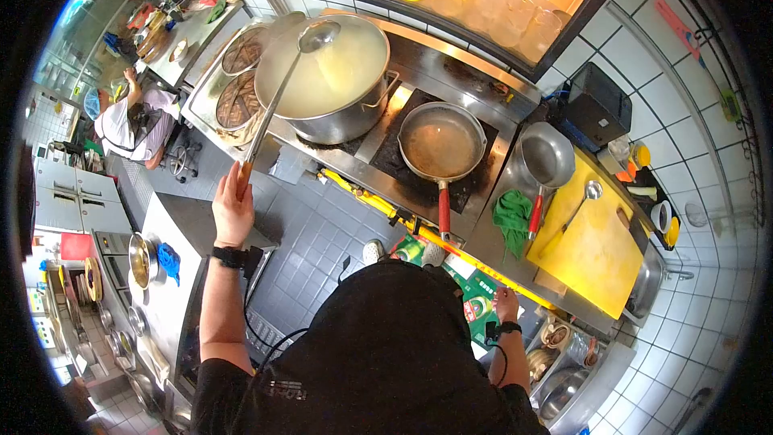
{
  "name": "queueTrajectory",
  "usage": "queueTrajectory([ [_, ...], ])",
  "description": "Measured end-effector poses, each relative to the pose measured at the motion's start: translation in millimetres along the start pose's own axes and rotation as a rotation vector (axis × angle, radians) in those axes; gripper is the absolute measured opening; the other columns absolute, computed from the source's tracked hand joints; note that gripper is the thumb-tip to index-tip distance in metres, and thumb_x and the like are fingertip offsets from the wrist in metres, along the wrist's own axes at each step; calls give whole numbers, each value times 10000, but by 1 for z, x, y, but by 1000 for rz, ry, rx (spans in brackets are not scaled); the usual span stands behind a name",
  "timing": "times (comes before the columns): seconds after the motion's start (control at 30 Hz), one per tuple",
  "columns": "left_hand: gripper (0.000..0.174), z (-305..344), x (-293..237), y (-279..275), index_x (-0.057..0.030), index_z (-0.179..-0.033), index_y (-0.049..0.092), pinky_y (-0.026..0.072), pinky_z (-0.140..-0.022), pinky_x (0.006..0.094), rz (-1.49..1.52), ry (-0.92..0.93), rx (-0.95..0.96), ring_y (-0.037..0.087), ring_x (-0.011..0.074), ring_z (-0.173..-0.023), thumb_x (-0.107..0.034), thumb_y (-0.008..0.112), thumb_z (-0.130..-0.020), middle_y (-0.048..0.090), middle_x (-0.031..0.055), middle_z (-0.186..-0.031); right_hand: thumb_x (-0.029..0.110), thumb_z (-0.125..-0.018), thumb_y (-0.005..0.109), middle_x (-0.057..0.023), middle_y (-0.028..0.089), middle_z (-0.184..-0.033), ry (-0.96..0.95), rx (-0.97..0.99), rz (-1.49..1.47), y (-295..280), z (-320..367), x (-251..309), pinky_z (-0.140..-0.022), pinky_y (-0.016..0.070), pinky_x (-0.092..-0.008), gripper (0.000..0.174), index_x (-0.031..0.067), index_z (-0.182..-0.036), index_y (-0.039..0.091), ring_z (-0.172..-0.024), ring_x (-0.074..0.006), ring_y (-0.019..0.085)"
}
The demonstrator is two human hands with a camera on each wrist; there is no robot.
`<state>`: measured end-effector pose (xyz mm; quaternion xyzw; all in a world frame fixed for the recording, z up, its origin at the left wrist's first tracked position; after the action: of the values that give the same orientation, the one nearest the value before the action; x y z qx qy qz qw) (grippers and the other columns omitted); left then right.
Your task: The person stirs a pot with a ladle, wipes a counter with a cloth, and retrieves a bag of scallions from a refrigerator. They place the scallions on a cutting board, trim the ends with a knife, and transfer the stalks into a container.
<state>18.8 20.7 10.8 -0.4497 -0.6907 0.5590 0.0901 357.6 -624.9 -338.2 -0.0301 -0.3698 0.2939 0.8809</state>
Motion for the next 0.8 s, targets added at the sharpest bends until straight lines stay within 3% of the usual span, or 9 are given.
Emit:
queueTrajectory([
  [0.07,643,11,-4,5,-131,-1511,482,579,-708,466,-87,-75,-178,675,423,-840,-26,650,-899,639,184,-966,235,-1028,623,-43,618,-824,10,4,11,-3,5,1,-525,478,-291,197,38,-1030,620,-612,-125,588],
  [0.17,611,19,16,31,-141,-1504,498,575,-665,485,-179,-112,-26,669,418,-779,-12,600,-915,637,168,-927,241,-1025,621,-49,639,-837,1,-33,79,19,14,23,-530,484,-291,221,20,-1041,628,-609,-130,592],
  [0.2,616,28,22,41,-155,-1513,497,574,-632,486,-246,-48,1,669,397,-746,-4,568,-921,638,157,-928,241,-1025,621,-49,639,-837,2,-31,77,18,15,18,-530,484,-291,221,20,-1041,628,-609,-130,592],
  [0.3,654,38,18,51,-166,-1529,490,578,-604,454,-292,-107,29,670,346,-713,-13,579,-900,628,134,-896,252,-1021,621,-59,664,-866,-3,-20,86,7,11,13,-541,499,-297,257,0,-1071,636,-628,-143,621],
  [0.4,654,36,16,50,-159,-1522,497,576,-598,453,-326,-119,31,665,338,-706,-15,588,-891,619,125,-887,274,-1022,613,-83,686,-916,5,-31,213,6,22,24,-567,522,-307,310,-19,-1121,644,-670,-163,665],
  [0.63,583,22,8,45,-99,-1478,520,570,-595,455,-359,-90,-5,662,337,-735,-37,629,-909,603,128,-900,274,-1013,617,-74,694,-891,0,-117,203,7,20,14,-611,545,-308,308,-19,-1093,669,-693,-168,677],
  [0.7,522,16,6,44,-75,-1445,542,569,-601,460,-330,-59,-36,661,351,-754,-62,641,-933,598,137,-898,263,-1005,616,-73,706,-870,-119,-177,266,2,11,6,-641,559,-308,286,-9,-1051,688,-696,-165,683],
  [0.77,507,5,6,42,-74,-1440,546,569,-604,460,-338,-11,-49,663,358,-765,-69,635,-941,601,144,-904,250,-995,614,-98,730,-880,-163,-252,267,4,24,34,-681,570,-342,268,1,-1043,699,-733,-189,702],
  [0.8,493,-2,3,40,-73,-1435,549,569,-607,461,-347,31,-66,666,365,-776,-76,630,-949,605,150,-910,250,-992,616,-116,735,-890,-234,-369,309,0,24,42,-701,569,-369,267,3,-1049,699,-755,-222,709],
])
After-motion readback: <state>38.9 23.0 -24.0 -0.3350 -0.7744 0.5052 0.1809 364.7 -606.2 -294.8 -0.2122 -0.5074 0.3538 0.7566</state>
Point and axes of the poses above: each hand's wrist, its own z-axis away from the middle knuckle, its own y-axis out of the palm, x = y × z, the point moved 3 cm from there along -z, towards the middle knuckle
